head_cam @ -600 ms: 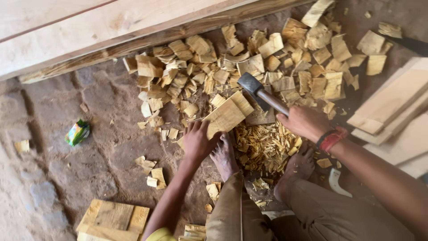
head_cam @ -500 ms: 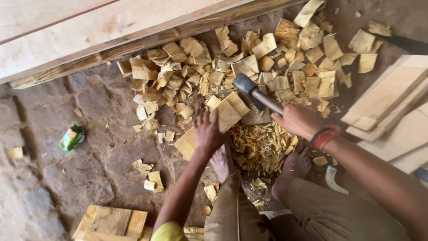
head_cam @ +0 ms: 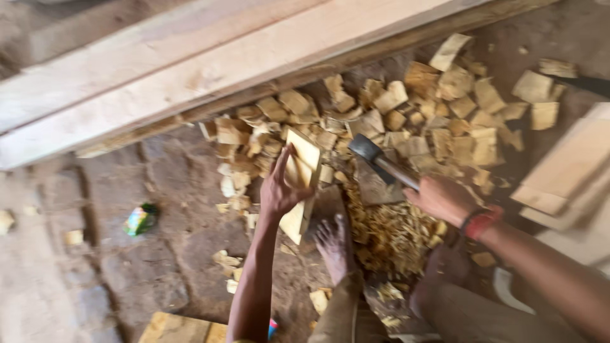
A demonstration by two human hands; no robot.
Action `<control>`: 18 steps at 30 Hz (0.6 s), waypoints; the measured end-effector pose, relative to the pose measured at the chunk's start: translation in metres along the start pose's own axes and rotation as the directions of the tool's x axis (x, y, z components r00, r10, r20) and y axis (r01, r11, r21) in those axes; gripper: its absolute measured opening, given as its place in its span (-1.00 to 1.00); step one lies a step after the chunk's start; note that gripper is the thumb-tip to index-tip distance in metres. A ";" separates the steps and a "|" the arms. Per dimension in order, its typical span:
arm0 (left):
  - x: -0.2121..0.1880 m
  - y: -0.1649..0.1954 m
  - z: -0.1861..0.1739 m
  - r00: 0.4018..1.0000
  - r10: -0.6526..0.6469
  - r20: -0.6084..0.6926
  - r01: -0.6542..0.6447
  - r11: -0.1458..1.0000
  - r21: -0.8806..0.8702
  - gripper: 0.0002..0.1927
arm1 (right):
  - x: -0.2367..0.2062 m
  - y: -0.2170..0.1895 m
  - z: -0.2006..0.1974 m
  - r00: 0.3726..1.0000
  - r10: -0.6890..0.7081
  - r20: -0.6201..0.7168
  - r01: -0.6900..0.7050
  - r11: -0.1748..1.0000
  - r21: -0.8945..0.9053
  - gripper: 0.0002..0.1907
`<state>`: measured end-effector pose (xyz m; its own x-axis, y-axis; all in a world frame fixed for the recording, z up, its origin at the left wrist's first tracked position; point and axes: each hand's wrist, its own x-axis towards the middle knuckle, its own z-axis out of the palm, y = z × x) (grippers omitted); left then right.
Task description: The person sits on the floor and uses a small axe to split a piece of wood into smaller pieces. They hold the wood with their left hand and strike it repeatedly with the axe in their right hand, creating a pile of wood chips and smaller wood pieces.
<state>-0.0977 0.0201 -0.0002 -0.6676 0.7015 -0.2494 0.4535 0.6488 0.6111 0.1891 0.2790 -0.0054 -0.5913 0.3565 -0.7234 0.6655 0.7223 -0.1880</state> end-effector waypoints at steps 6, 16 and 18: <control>-0.053 0.004 -0.046 0.957 0.289 0.037 -0.248 0.873 -0.419 0.17 | 0.008 -0.010 0.015 0.999 -0.002 0.044 0.000 0.999 0.043 -0.50; -0.108 0.023 -0.024 0.825 0.556 0.101 -0.424 0.727 -0.540 0.15 | 0.013 -0.002 0.030 0.998 -0.052 -0.020 0.053 0.998 0.046 -0.42; -0.109 0.021 -0.019 0.823 0.544 0.165 -0.380 0.742 -0.553 0.19 | 0.015 -0.001 0.036 0.999 -0.052 -0.016 0.052 0.998 0.034 -0.42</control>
<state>-0.0268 -0.0486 0.0546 -0.2052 0.9787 0.0036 0.2638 0.0518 0.9632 0.1958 0.2624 -0.0404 -0.6321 0.3282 -0.7020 0.6490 0.7192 -0.2481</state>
